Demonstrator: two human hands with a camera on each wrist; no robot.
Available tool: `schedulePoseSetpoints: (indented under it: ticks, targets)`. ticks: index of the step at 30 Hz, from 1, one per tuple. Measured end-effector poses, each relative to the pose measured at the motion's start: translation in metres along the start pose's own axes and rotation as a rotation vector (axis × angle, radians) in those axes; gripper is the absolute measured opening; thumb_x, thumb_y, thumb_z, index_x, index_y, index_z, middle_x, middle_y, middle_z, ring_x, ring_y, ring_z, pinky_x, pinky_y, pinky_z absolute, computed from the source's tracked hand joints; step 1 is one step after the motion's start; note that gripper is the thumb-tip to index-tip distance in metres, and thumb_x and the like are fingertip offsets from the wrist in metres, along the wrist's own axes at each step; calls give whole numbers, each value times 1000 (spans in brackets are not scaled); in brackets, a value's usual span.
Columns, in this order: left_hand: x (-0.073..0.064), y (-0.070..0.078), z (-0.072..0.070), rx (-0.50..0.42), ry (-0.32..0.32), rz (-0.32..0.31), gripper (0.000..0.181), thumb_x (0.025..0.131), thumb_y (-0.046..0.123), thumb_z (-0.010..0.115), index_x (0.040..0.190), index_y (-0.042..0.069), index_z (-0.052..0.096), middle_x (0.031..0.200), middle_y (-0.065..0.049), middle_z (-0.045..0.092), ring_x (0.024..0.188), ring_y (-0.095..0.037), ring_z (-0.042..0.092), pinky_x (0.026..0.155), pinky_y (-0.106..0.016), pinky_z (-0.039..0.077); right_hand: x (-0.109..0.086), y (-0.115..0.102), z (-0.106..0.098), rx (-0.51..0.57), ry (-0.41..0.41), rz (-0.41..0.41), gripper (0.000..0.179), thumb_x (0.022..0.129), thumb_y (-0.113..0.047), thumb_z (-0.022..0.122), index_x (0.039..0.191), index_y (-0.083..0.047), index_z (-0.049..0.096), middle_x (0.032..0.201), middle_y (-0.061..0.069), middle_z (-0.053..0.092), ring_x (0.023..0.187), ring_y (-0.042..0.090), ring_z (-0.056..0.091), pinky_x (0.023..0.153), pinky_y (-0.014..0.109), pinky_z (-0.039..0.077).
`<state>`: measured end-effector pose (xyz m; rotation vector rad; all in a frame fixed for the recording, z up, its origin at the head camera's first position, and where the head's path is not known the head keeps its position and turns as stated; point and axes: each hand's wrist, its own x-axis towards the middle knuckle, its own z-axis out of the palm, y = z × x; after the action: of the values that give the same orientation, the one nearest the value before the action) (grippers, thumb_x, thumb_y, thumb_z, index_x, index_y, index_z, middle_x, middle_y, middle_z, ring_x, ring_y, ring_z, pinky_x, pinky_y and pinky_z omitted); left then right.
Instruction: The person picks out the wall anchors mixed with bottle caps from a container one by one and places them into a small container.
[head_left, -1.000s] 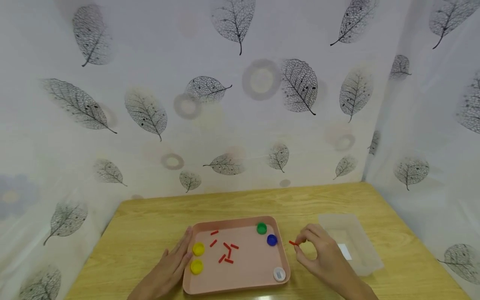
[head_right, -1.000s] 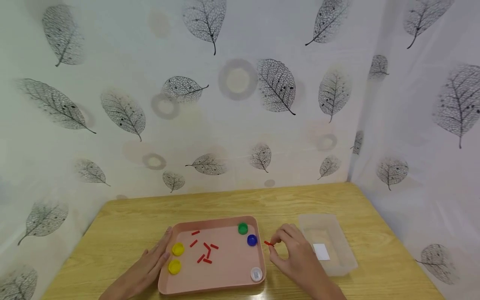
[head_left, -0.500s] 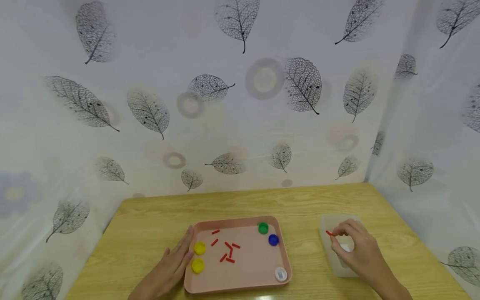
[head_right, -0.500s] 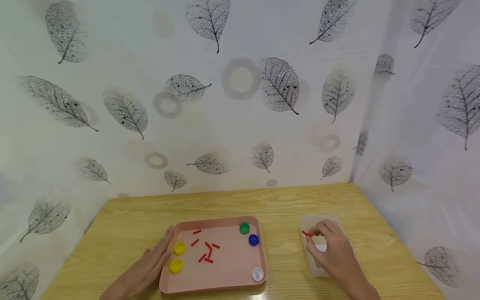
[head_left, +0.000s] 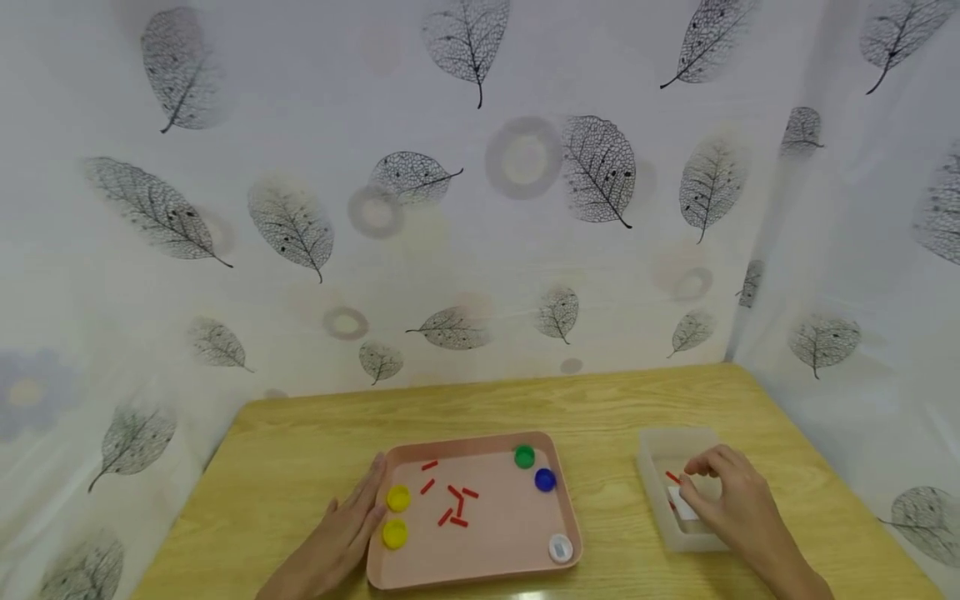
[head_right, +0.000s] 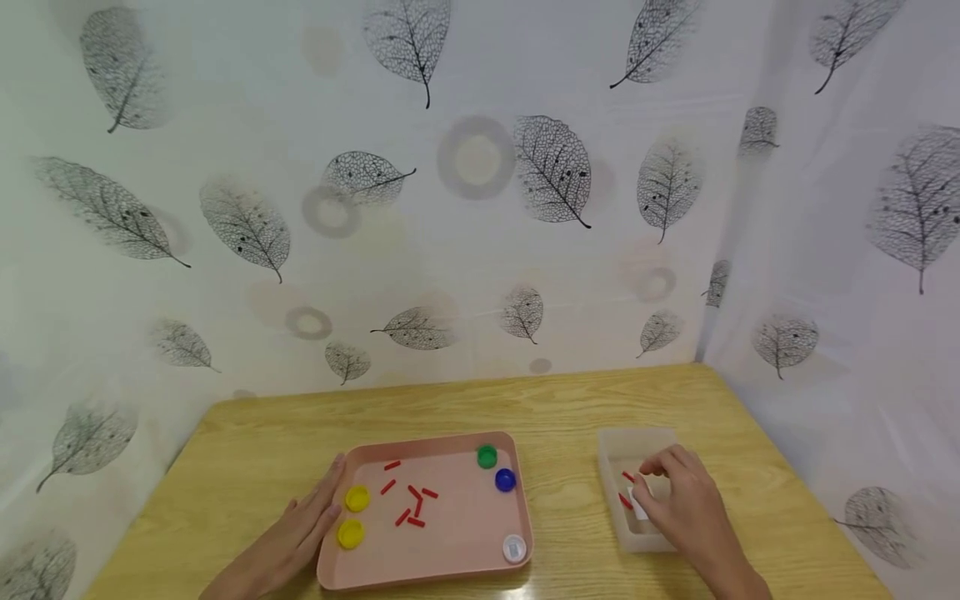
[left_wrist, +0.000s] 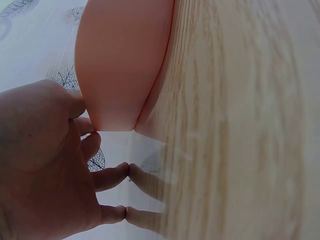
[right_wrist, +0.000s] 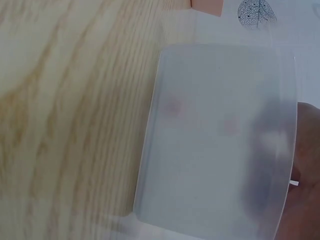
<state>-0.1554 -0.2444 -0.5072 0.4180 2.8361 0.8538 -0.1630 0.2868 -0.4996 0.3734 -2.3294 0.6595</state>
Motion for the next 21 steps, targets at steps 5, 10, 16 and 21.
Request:
schedulePoseSetpoints:
  ticks: [5,10,16,21]
  targets:
    - [-1,-1,1,-7,0,-3,63,114,42,27,167,20,1,172,-1,3,153,-35,23,108,-82,9,2,-2,0,4,-2,-9,18,74,-2,77,80,-16,68,85,-10,59,80,8,51,68,15,42]
    - [-2,0,0,-6,4,6,62,114,41,27,167,19,1,172,-1,4,153,-34,22,109,-82,10,7,-15,1,24,7,-66,33,67,4,84,80,-19,65,86,-10,58,78,10,52,68,14,42]
    - [-2,0,0,-3,5,20,62,114,39,28,167,17,3,171,-3,5,153,-35,24,107,-83,12,19,-44,5,69,-15,-136,35,66,5,85,85,-18,66,92,-11,59,83,9,52,74,11,43]
    - [-1,0,0,-2,4,12,62,114,40,28,167,18,4,172,-4,6,152,-37,24,107,-83,11,26,-69,15,121,-51,-163,32,68,5,83,86,-15,66,92,-11,58,84,8,53,76,10,43]
